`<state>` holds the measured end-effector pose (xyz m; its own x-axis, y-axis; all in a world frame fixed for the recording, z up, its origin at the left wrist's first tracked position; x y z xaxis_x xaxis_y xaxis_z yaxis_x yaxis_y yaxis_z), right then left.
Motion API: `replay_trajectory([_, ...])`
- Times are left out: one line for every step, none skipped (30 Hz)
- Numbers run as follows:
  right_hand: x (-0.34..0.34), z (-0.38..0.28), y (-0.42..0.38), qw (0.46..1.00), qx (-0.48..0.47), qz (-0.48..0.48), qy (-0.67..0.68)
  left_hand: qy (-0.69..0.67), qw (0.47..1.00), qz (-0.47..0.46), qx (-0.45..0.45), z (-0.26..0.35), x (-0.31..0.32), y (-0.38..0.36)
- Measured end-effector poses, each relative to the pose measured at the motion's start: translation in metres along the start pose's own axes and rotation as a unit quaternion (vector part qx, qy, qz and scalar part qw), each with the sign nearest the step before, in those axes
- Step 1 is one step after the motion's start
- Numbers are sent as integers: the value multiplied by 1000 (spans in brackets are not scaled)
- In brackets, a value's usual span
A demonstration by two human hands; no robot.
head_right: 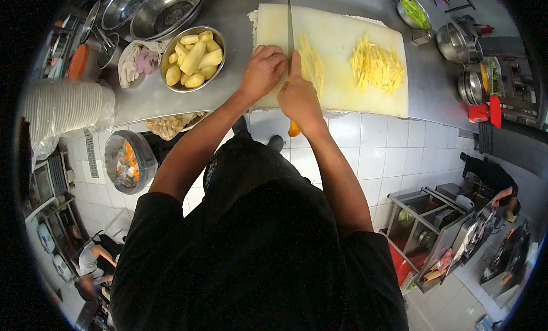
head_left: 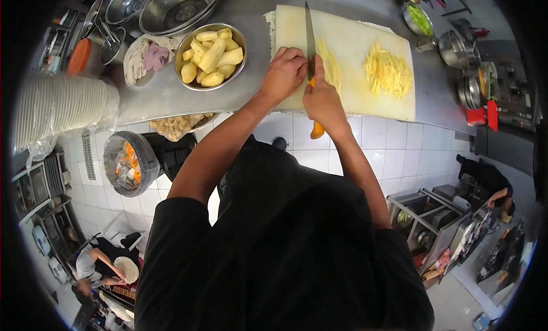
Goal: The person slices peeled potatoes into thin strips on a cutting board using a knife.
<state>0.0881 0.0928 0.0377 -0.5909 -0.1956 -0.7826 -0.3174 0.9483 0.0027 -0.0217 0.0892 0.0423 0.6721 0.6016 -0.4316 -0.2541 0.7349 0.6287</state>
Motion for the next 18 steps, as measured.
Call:
replay_trajectory([3,3,6,999,-36,30,-12,-2,1000,-1,1,0,2,0])
replay_trajectory([3,6,13,995,-74,60,-24,-1,1000,-6,-4,-2,4,0])
replay_trajectory([1,10,19,1000,2,5,9,-1,1000,-14,-9,-3,5,-2])
replay_trajectory([-10,0,28,995,74,-49,44,1,1000,-20,-13,-4,6,-2])
replay_trajectory([-11,-3,32,981,143,-102,80,7,1000,-18,-10,-3,5,0])
replay_trajectory([-15,-2,38,982,134,-96,94,13,1000,-17,-8,-1,3,0])
replay_trajectory([-22,2,43,982,127,-91,106,17,1000,-16,-9,-1,3,-1])
replay_trajectory([-27,4,45,982,120,-86,117,13,1000,-8,-11,-1,3,-1])
replay_trajectory([-30,3,39,979,121,-68,147,10,1000,1,-15,-4,4,-2])
replay_trajectory([-32,1,30,980,120,-62,144,8,1000,11,-20,-5,2,-2])
replay_trajectory([-32,-1,19,981,119,-57,142,5,999,21,-28,-7,0,-3])
replay_trajectory([-32,-3,9,982,117,-52,141,4,999,31,-35,-7,-2,-2])
replay_trajectory([-28,-4,-1,981,124,-58,136,3,998,41,-41,-9,-5,-2])
replay_trajectory([-23,-3,-12,981,132,-62,131,-5,996,67,-51,-11,-11,-2])
replay_trajectory([-20,0,-21,980,141,-64,126,-14,994,92,-58,-15,-13,-4])
replay_trajectory([-15,4,-28,985,118,-62,113,-26,991,117,-64,-16,-14,-4])
replay_trajectory([-7,13,-35,989,97,-58,101,-22,991,118,-66,-17,-12,-4])
replay_trajectory([-5,15,-40,992,76,-54,88,-19,990,119,-68,-18,-14,-5])
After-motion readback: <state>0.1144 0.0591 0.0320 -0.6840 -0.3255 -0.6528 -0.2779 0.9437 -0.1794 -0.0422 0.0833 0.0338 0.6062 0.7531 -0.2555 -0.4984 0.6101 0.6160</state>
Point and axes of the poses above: each hand's wrist, its own y-axis towards the middle knuckle, its own x-axis out of the palm, z = x × y, the point moved 10 cm from there along y, towards the middle knuckle, and after that the axes turned 11 degrees about z, right-handed, at the moved point
